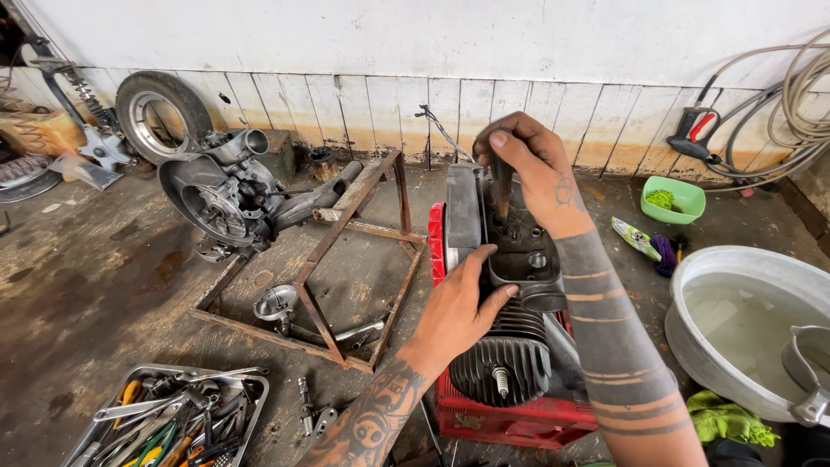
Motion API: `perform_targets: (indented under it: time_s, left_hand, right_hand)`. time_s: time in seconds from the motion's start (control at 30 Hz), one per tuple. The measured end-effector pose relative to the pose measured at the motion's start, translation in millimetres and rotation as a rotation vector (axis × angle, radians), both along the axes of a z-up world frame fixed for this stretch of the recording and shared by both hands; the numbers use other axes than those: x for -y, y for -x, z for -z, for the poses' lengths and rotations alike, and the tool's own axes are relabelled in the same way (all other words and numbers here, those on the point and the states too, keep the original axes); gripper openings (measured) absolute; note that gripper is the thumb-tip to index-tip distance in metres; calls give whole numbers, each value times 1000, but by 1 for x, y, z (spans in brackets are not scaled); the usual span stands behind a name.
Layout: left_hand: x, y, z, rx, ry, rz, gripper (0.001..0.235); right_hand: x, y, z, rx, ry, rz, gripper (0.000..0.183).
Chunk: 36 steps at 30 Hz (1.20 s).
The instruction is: Repairing a motorcycle engine by disassembling the carburetor and intake components.
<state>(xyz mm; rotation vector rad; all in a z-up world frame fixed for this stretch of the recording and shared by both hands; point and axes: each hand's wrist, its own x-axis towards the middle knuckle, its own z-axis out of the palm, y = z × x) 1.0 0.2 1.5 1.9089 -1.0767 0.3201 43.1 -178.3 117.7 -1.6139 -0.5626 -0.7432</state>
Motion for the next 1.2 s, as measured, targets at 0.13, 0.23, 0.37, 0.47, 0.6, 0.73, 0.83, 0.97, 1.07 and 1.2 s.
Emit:
perform_targets:
  time_s: [0.13, 0.23, 0.37, 0.47, 0.6, 0.73, 0.83, 0.97, 1.07, 1.2]
  left_hand:
    - [-2, 2, -4, 58, 13, -51, 65]
    - [-7, 2, -20, 139, 60, -128, 63]
    - [-5, -12, -20, 220, 279, -293, 50]
    - [-4, -12, -24, 145, 336, -280, 53]
    - [0, -22, -8, 93, 305, -200, 58]
    - [-5, -12, -26, -13, 248, -127, 58]
    - [0, -19, -11, -17, 180, -169, 52]
    - [5, -22, 1, 9, 211, -214, 45]
    - [8, -25, 6, -12, 264, -209, 49]
    - [13, -25, 7, -14, 348, -189, 50]
  right_hand:
    - [7, -1, -1, 70, 60, -36, 23]
    - [16, -5, -8, 95, 60, -44, 23]
    - [25, -14, -21, -31, -54, -104, 38]
    - [26, -20, -25, -137, -129, -226, 38]
    - [29, -30, -23, -203, -156, -372, 29]
    - [24, -38, -23, -286, -81, -469, 31]
    - [18, -38, -21, -314, -88, -465, 31]
    - [14, -37, -17, -309, -115, -409, 30]
    - [10, -34, -17, -301, -92, -385, 31]
    - [-2, -29, -20, -339, -145, -309, 32]
